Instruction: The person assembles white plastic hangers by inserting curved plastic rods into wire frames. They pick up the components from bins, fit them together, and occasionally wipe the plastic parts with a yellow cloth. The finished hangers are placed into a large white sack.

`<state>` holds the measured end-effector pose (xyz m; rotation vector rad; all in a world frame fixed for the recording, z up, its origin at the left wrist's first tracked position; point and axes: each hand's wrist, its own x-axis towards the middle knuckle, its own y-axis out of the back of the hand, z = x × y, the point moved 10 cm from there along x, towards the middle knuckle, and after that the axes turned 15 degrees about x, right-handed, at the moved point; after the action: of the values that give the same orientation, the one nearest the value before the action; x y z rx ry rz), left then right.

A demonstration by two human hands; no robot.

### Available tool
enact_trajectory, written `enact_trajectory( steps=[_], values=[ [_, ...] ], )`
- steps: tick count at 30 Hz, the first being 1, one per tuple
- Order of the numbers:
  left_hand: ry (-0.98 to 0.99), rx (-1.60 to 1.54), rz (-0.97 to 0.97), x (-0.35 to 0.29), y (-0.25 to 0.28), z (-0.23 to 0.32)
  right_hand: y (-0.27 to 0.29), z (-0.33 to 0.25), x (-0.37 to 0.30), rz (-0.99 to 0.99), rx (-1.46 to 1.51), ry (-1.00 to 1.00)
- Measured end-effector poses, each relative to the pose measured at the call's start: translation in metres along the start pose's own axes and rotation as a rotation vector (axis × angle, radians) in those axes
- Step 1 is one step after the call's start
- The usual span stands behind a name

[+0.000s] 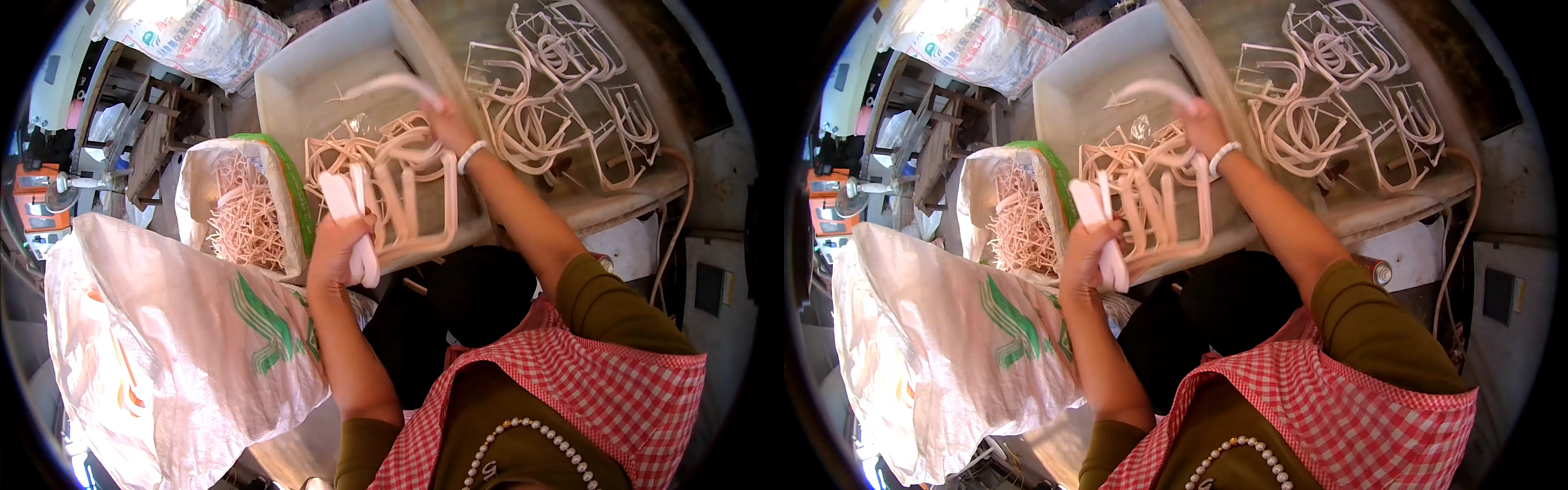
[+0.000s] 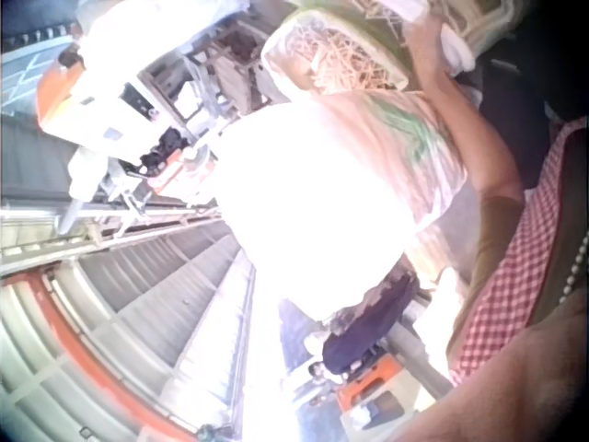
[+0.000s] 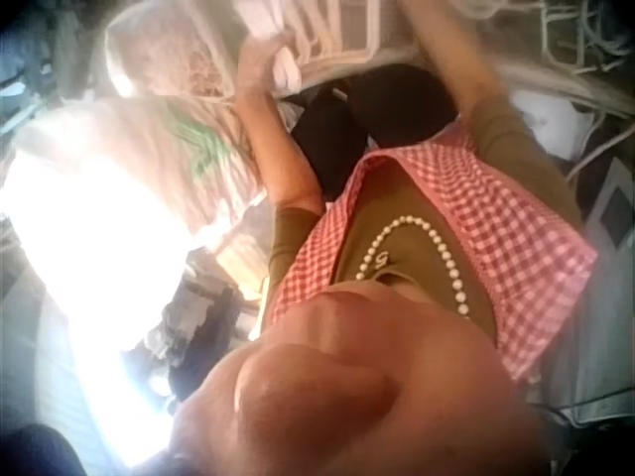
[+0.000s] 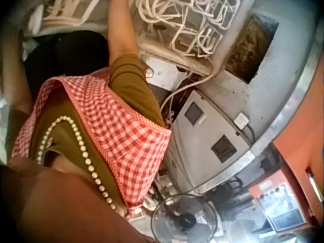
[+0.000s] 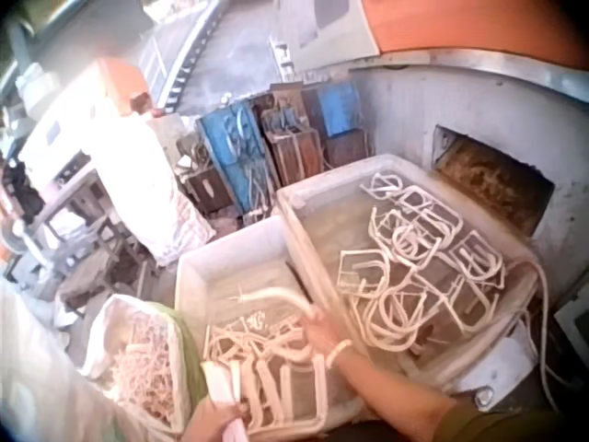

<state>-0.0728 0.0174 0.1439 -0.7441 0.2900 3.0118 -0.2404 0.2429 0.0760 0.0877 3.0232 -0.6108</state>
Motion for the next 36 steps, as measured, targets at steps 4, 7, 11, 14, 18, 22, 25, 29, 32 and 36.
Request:
enact_trajectory(
  steps=[4, 7, 11, 14, 18, 22, 25, 29, 32, 36],
  values=[
    [0.025, 0.068, 0.043, 0.012, -0.002, -0.018, 0.032, -0.026, 0.015, 0.267, 0.773, -0.067],
    [0.060, -0.202, 0.172, 0.026, 0.008, -0.026, 0.014, 0.008, -0.004, 0.204, 0.412, -0.235],
    [0.065, -0.419, 0.306, 0.021, 0.026, -0.033, -0.022, -0.003, -0.023, -0.082, 0.281, -0.356],
    [0.012, -0.361, 0.312, 0.014, 0.031, -0.025, -0.012, -0.053, 0.004, 0.061, 0.540, -0.137],
    [0.024, -0.292, 0.327, 0.018, 0.034, -0.026, -0.014, -0.020, -0.006, 0.061, 0.343, -0.379],
    [-0.026, -0.523, 0.263, 0.014, 0.022, -0.016, -0.020, 0.001, -0.027, 0.074, 0.935, -0.506],
    [-0.120, -0.604, 0.228, 0.010, 0.001, 0.012, -0.041, 0.024, -0.063, 0.069, 1.187, -0.657],
    [-0.241, -0.680, 0.071, 0.004, -0.028, 0.044, -0.066, 0.059, -0.105, -0.033, 1.322, -0.864],
    [-0.302, -0.646, 0.087, 0.000, -0.032, 0.051, -0.083, 0.044, -0.140, -0.079, 1.064, -0.942],
    [-0.335, -0.595, 0.122, -0.007, -0.043, 0.059, -0.086, 0.033, -0.160, -0.189, 0.764, -1.029]
  ],
)
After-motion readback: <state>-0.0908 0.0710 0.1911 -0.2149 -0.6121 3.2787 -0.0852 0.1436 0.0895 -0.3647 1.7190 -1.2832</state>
